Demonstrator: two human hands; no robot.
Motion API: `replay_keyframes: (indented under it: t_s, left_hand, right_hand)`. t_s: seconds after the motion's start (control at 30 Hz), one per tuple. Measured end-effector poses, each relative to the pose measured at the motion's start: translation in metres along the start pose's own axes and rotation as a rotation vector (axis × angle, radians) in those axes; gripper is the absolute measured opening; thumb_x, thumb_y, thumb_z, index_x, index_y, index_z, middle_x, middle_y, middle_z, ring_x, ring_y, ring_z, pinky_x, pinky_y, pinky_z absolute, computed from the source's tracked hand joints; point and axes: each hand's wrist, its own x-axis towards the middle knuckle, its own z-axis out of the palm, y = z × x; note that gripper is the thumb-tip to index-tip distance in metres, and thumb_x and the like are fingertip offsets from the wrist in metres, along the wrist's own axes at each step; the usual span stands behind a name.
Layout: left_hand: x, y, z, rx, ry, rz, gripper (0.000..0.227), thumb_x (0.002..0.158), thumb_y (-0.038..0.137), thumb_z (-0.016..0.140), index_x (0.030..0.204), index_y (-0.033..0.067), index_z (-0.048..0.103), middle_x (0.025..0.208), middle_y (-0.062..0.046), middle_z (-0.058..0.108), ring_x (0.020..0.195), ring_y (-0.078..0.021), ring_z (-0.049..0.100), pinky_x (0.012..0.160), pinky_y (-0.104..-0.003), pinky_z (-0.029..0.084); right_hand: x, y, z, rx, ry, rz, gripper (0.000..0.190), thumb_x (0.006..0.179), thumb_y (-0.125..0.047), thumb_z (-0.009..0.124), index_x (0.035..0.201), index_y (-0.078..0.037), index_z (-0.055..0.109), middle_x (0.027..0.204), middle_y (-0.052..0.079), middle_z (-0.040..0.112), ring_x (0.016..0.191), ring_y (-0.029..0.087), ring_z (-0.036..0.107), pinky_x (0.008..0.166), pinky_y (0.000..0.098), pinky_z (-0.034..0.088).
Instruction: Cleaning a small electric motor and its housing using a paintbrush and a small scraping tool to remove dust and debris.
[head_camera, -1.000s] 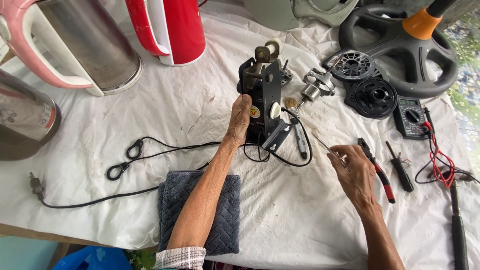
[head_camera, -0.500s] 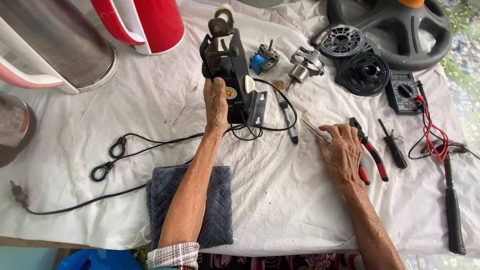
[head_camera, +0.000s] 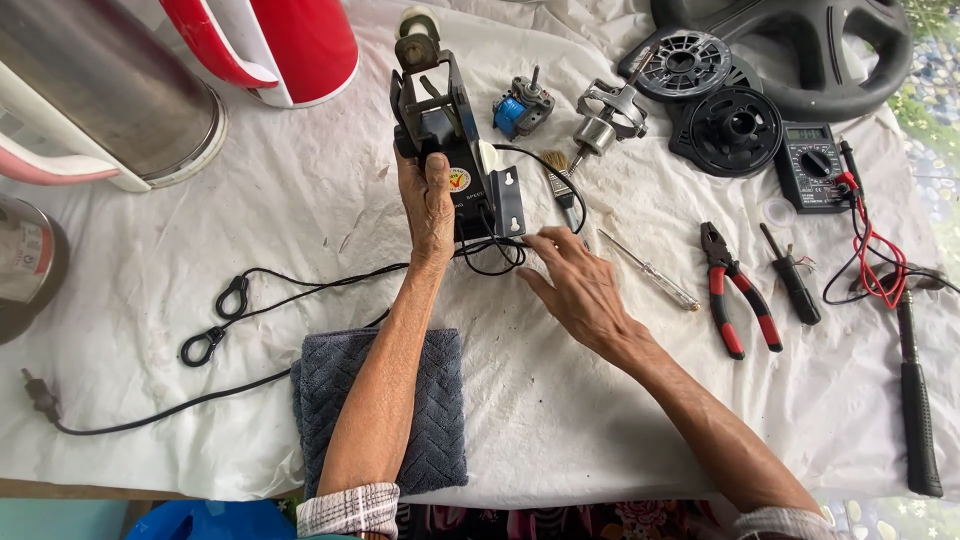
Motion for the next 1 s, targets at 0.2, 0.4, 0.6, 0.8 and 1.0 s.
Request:
replay_keyframes:
  t_s: [0.2, 0.4, 0.6, 0.8, 1.0]
  left_hand:
    - [0.006, 0.017, -0.003, -0.057, -0.026, 0.049, 0.05, 0.111, 0.05, 0.051, 0.151, 0.0217, 0.041, 0.135, -0.01, 0.055, 0.127, -0.0176, 0.053, 0.114, -0.044, 0.042]
    - [0.0, 0.019, 0.0, -0.108, -0.059, 0.054, 0.044, 0.107, 0.047, 0.057, 0.143, 0.0232, 0.048, 0.128, -0.003, 0.06, 0.119, -0.0098, 0.05, 0.112, -0.039, 0.042]
    - [-0.001, 0.011, 0.004, -0.067, -0.113, 0.046, 0.064, 0.1, 0.057, 0.067, 0.151, 0.0267, 0.044, 0.127, -0.002, 0.061, 0.115, -0.0127, 0.053, 0.103, -0.044, 0.047]
    - [0.0, 0.007, 0.002, -0.052, -0.156, 0.011, 0.078, 0.093, 0.06, 0.075, 0.153, 0.0244, 0.041, 0.132, -0.004, 0.06, 0.118, -0.0167, 0.055, 0.103, -0.047, 0.047]
    - [-0.003, 0.012, 0.004, -0.137, -0.218, 0.002, 0.089, 0.082, 0.052, 0.09, 0.151, 0.0201, 0.044, 0.126, -0.008, 0.063, 0.113, -0.0183, 0.06, 0.103, -0.043, 0.049]
  right_hand:
    - [0.012, -0.001, 0.015, -0.005, -0.196, 0.096, 0.042, 0.091, -0.024, 0.071, 0.129, -0.012, 0.06, 0.116, 0.013, 0.056, 0.101, 0.04, 0.067, 0.077, 0.0554, 0.06]
    - [0.001, -0.005, 0.026, 0.04, -0.182, 0.131, 0.013, 0.097, -0.028, 0.067, 0.109, -0.023, 0.066, 0.097, 0.003, 0.064, 0.086, 0.032, 0.073, 0.071, 0.048, 0.058]
    - [-0.006, -0.035, 0.013, 0.068, -0.173, 0.016, 0.007, 0.094, -0.023, 0.068, 0.099, -0.019, 0.065, 0.09, 0.003, 0.066, 0.078, 0.032, 0.074, 0.064, 0.0457, 0.059]
    - [-0.007, -0.029, 0.01, 0.143, -0.257, 0.007, 0.017, 0.095, -0.021, 0.066, 0.105, -0.008, 0.061, 0.111, 0.014, 0.063, 0.079, 0.045, 0.073, 0.065, 0.0584, 0.059]
    - [0.005, 0.03, -0.001, 0.188, -0.052, 0.147, 0.014, 0.104, -0.027, 0.065, 0.111, -0.016, 0.072, 0.093, 0.006, 0.07, 0.067, 0.025, 0.073, 0.065, 0.0415, 0.06]
